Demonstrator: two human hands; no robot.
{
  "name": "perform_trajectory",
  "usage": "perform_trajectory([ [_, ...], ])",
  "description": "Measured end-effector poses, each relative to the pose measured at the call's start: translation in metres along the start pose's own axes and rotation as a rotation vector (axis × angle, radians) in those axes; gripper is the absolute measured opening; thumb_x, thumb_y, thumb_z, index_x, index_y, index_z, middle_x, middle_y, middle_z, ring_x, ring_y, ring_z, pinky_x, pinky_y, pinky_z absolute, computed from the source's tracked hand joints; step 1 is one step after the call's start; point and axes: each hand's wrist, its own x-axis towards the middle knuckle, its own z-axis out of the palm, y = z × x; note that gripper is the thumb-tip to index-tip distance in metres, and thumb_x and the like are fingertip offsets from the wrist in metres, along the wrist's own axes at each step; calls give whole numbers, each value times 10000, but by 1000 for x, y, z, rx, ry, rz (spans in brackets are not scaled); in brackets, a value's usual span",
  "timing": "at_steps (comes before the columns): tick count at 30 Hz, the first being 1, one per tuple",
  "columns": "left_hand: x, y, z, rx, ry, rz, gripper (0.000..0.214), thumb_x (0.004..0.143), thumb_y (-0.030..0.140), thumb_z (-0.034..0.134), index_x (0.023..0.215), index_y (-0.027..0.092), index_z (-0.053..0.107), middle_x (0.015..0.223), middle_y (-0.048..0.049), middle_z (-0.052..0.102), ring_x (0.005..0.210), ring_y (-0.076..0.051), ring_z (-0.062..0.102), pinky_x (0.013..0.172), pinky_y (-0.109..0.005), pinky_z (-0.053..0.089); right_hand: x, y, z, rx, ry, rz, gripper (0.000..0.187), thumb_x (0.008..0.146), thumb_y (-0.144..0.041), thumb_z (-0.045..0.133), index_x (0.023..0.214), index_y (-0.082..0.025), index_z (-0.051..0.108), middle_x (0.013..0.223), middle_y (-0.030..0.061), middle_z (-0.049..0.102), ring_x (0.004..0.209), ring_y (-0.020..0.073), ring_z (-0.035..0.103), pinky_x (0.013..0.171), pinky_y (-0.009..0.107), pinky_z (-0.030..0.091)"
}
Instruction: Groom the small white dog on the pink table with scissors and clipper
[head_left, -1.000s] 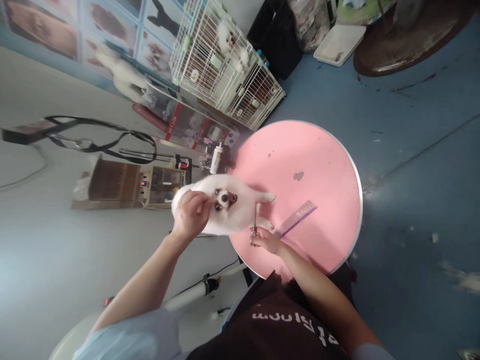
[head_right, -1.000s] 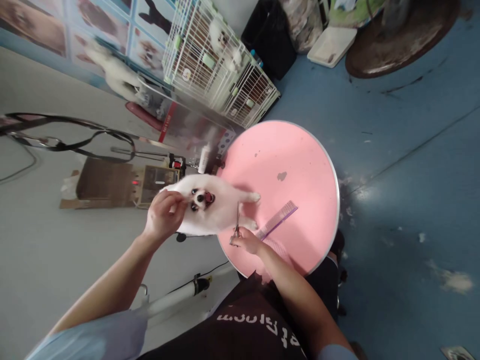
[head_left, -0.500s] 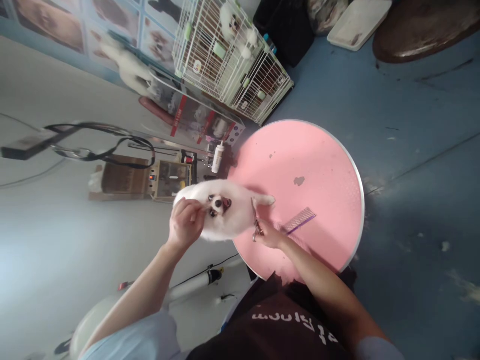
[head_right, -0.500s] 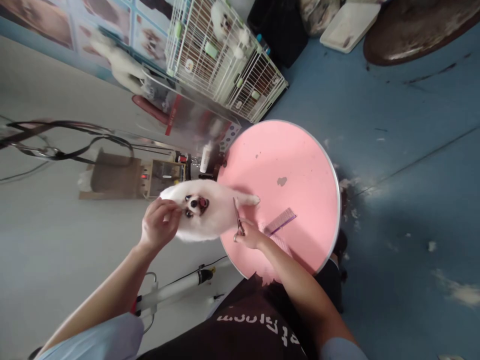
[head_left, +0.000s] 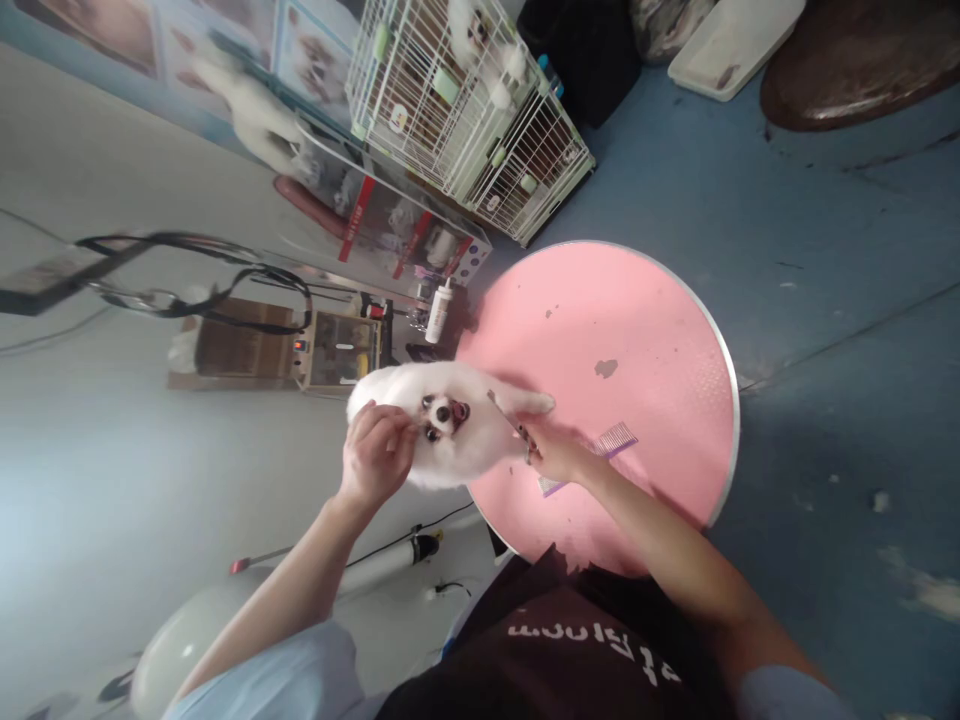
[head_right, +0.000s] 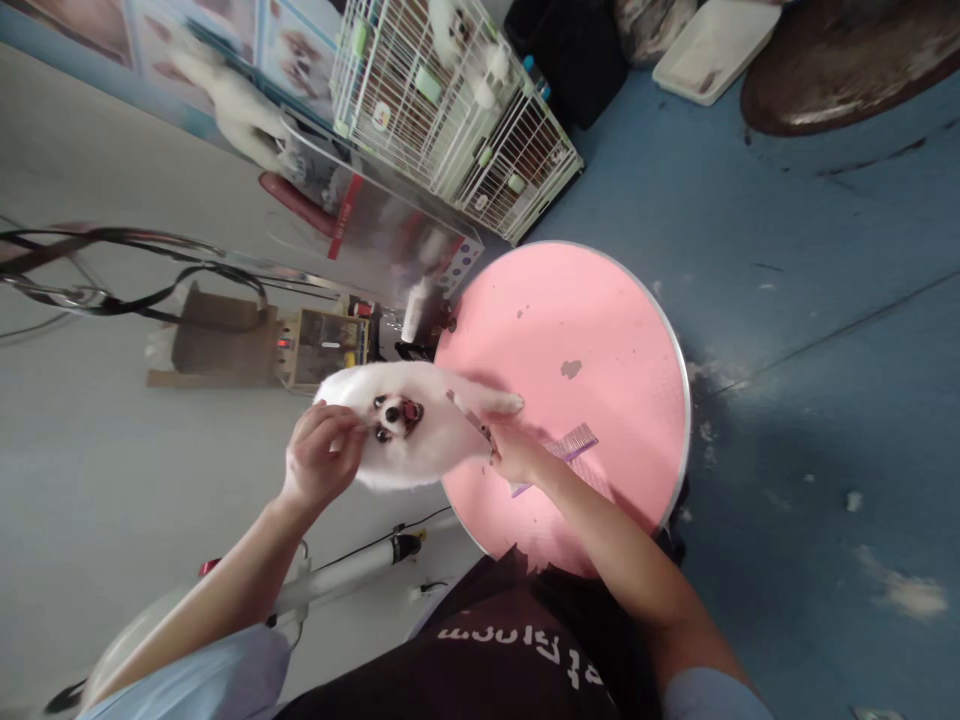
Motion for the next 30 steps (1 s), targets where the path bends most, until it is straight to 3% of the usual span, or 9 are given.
perform_trajectory([
  [5,0,3,-1,9,-53,-72,62,817,182,600,759,203,608,775,-57,676,768,-190,648,979,-448,504,7,-6,-14,-133,-21,-1,274,732,-235,688,999,-242,628,850,58,671,725,233,575,631,311,332],
  [12,1,4,-1,-9,-29,-34,61,836,175,586,784,202,603,804,-56,673,791,-188,640,982,-425,489,13,0,-23,-38,60,18,242,703,-181,697,917,-264,622,690,-7,595,610,163,513,585,281,329],
  [15,5,3,-1,12,-26,-14,65,837,186,586,776,202,599,801,-60,671,787,-195,633,956,-416,496,1,1,6,-3,134,32,335,753,-178,649,1074,-254,591,783,20,623,674,190,547,615,297,370],
  [17,9,3,-1,34,-46,-17,86,840,197,581,755,204,595,784,-60,668,774,-198,626,924,-406,506,-13,0,40,55,170,69,371,790,-202,613,1154,-242,551,832,34,627,725,209,568,659,317,409],
  [20,14,4,-4,60,-96,-29,126,855,219,560,732,208,586,772,-61,666,762,-199,620,887,-388,516,-33,-3,101,94,211,222,223,843,-226,524,1064,-214,553,825,59,605,770,238,583,719,366,449],
  [23,17,4,-5,74,-124,-36,140,862,238,552,729,209,588,770,-60,665,773,-199,619,903,-385,510,-38,-2,148,106,296,195,276,827,-293,576,1088,-216,529,982,107,617,932,286,590,830,419,471],
  [26,20,4,-5,82,-129,-17,144,865,242,545,736,206,599,774,-63,666,777,-202,616,896,-391,507,-29,5,171,95,356,177,281,838,-270,569,1109,-216,520,1029,120,606,1004,293,581,887,424,467],
  [28,23,3,-5,77,-130,10,159,873,243,534,734,204,599,766,-64,662,765,-201,611,861,-386,511,-19,11,175,69,359,208,207,875,-235,505,1078,-209,534,982,119,603,961,280,594,872,415,474],
  [30,26,3,-4,72,-133,30,176,878,242,524,721,202,591,754,-65,654,746,-199,602,811,-373,512,-11,14,175,9,377,164,213,870,-292,551,1061,-198,545,1019,142,599,998,302,580,913,444,462],
])
